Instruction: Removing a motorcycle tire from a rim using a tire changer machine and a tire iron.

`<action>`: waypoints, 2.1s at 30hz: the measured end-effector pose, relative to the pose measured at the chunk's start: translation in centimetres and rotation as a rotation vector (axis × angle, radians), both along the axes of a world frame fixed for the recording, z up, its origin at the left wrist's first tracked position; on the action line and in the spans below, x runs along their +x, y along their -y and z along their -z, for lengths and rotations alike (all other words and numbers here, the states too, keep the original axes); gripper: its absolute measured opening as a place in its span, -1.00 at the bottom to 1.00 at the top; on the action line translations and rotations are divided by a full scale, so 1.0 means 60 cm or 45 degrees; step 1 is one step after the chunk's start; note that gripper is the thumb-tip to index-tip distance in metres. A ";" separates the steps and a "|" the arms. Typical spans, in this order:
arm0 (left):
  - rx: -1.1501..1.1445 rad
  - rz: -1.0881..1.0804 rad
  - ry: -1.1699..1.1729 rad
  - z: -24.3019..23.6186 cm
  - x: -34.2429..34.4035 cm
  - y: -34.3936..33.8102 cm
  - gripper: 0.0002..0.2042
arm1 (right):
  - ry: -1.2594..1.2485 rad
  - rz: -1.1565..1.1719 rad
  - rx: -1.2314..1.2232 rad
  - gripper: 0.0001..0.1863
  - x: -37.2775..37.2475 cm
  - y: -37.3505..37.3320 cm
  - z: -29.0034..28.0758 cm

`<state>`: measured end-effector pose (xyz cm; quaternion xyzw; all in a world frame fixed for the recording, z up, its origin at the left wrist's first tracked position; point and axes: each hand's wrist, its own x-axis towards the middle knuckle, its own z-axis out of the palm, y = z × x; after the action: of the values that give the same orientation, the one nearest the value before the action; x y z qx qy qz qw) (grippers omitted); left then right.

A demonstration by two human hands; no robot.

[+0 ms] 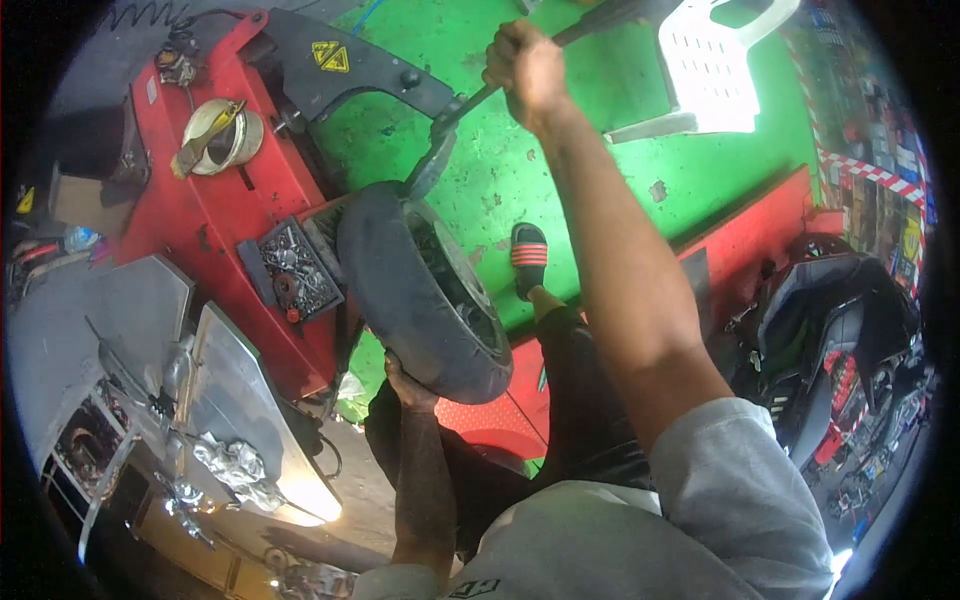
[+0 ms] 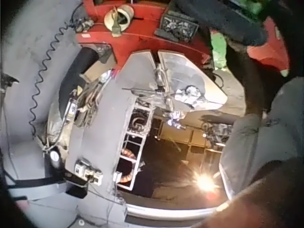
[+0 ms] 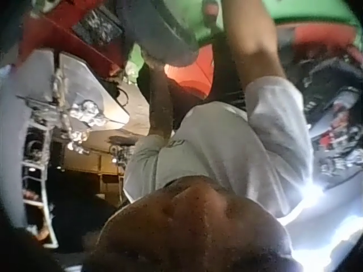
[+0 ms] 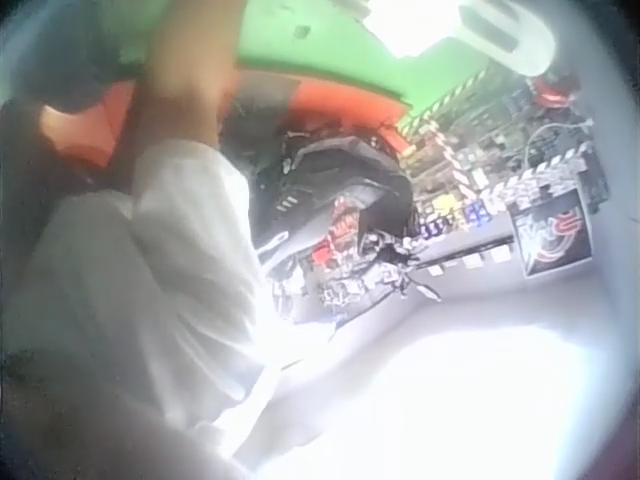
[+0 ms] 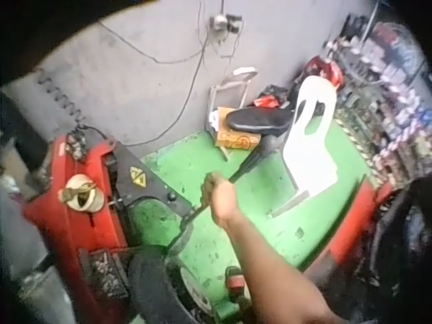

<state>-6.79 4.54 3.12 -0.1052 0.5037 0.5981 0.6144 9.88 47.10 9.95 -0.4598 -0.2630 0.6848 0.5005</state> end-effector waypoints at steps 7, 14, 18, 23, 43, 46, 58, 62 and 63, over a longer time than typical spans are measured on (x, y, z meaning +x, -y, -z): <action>-0.018 -0.003 0.060 -0.013 -0.002 -0.016 -0.19 | -0.054 0.069 -0.018 -0.68 0.002 0.023 0.005; 0.035 0.042 0.046 -0.008 -0.010 -0.006 -0.36 | -0.069 0.081 -0.035 -0.67 0.001 0.030 0.011; 0.015 0.040 0.051 0.002 -0.015 -0.001 -0.33 | 0.099 0.096 0.091 -0.64 -0.015 0.082 0.023; -0.011 0.003 -0.044 0.003 -0.007 -0.001 -0.28 | 0.046 0.129 0.117 -0.62 -0.015 0.080 0.018; -0.017 0.081 0.033 0.023 -0.041 0.027 -0.29 | -0.031 0.159 0.047 -0.65 -0.023 0.077 0.012; 0.011 0.101 0.040 0.025 -0.034 0.026 -0.31 | 0.036 0.177 0.044 -0.67 -0.022 0.070 0.020; 0.046 0.004 0.091 0.044 -0.039 0.051 -0.29 | 0.037 0.179 0.321 -0.58 -0.023 0.077 0.044; 0.019 -0.019 0.135 0.031 -0.036 0.034 -0.30 | -0.160 0.129 0.510 -0.56 -0.035 0.074 0.092; 0.015 0.121 -0.100 0.032 -0.042 0.038 -0.31 | -0.124 0.026 0.372 -0.55 -0.040 0.081 0.100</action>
<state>-9.33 2.24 1.19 -0.0540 0.5284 0.5748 0.6225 7.46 42.25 3.94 -0.3510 -0.3306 0.6555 0.5812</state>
